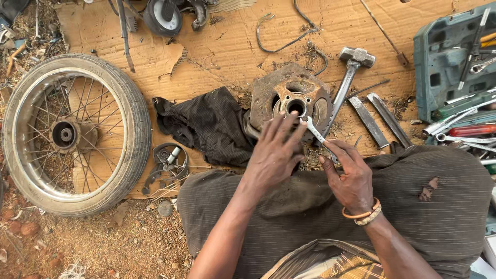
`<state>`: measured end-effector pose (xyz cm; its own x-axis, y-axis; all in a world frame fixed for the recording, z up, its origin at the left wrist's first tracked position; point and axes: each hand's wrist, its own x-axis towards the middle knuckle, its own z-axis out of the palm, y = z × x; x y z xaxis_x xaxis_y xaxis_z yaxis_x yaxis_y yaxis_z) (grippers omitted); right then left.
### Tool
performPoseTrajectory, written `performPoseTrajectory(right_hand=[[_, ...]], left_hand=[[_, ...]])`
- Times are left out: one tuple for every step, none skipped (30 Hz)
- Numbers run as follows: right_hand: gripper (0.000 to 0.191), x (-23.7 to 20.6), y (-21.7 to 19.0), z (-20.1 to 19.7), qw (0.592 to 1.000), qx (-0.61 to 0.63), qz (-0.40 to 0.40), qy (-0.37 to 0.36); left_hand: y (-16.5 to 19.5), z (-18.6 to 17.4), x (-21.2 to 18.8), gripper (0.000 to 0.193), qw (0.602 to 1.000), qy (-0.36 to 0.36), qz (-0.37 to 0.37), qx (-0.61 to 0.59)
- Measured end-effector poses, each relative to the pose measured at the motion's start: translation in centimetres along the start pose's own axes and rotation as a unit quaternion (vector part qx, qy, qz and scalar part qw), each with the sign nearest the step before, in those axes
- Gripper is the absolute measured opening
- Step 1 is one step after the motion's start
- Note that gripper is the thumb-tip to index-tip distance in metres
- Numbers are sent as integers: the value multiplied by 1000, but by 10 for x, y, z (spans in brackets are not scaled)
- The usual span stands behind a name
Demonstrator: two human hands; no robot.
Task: The person sits on the ground working on a motorcycle sprocket and hub assembly. They use a wrench to loosen and turn bolts on the sprocket, hammer the part, wipe it with a cloth, file it, and handle small fittings while picking tools from a toolbox.
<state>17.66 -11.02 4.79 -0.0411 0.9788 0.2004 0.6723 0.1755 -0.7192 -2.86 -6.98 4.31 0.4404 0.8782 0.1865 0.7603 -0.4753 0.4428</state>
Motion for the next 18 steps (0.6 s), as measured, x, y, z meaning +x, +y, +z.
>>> performPoseTrajectory(right_hand=[[38,0,-1,0,1000,3,3,-4],[37,0,-1,0,1000,7,6,-9],[36,0,-1,0,1000,12,5,-8],[36,0,-1,0,1000,10,0,2],[36,0,-1,0,1000,9,-2,7],[35,0,-1,0,1000,8,0,10],[36,-1,0,1,1000,7,3,9],[37,-1,0,1,1000,5,4,10],[38,-2,1,1,1000,6,1,11],[38,-2,2,2,1000,5,-5,14],[38,-2,4,2,1000,4,-9,16],[38,-3,5,2,1000,3,-12,14],[39,-3,6,2,1000,10,-9,11],[39,-3,7,2,1000,15,-6,11],[39,-4,8,1,1000,18,-3,13],[39,-4,8,1,1000,19,5,14],[38,-4,8,1,1000,21,14,14],[38,-4,8,1,999,23,24,15]], left_hand=[[-2,6,1,79,998,-13,16,56],[-5,11,0,79,993,-26,31,114],[-10,17,0,78,983,-35,49,175],[-15,22,0,73,987,40,30,155],[-17,26,-4,68,985,110,7,131],[-19,30,-9,63,978,176,-17,107],[-19,32,-15,52,986,136,-66,77],[-17,34,-21,43,988,97,-114,48],[-14,34,-26,36,985,61,-162,22],[-11,32,-30,28,984,49,-174,5],[-8,28,-33,19,982,36,-186,-12],[-3,22,-35,12,979,22,-202,-29],[-1,14,-36,12,974,-11,-222,-30],[-1,3,-35,14,969,-43,-239,-32],[0,-9,-33,17,964,-75,-253,-35],[1,-23,-33,18,966,-50,-232,-102],[2,-37,-34,19,963,-27,-210,-169],[4,-49,-32,22,954,-4,-187,-235]])
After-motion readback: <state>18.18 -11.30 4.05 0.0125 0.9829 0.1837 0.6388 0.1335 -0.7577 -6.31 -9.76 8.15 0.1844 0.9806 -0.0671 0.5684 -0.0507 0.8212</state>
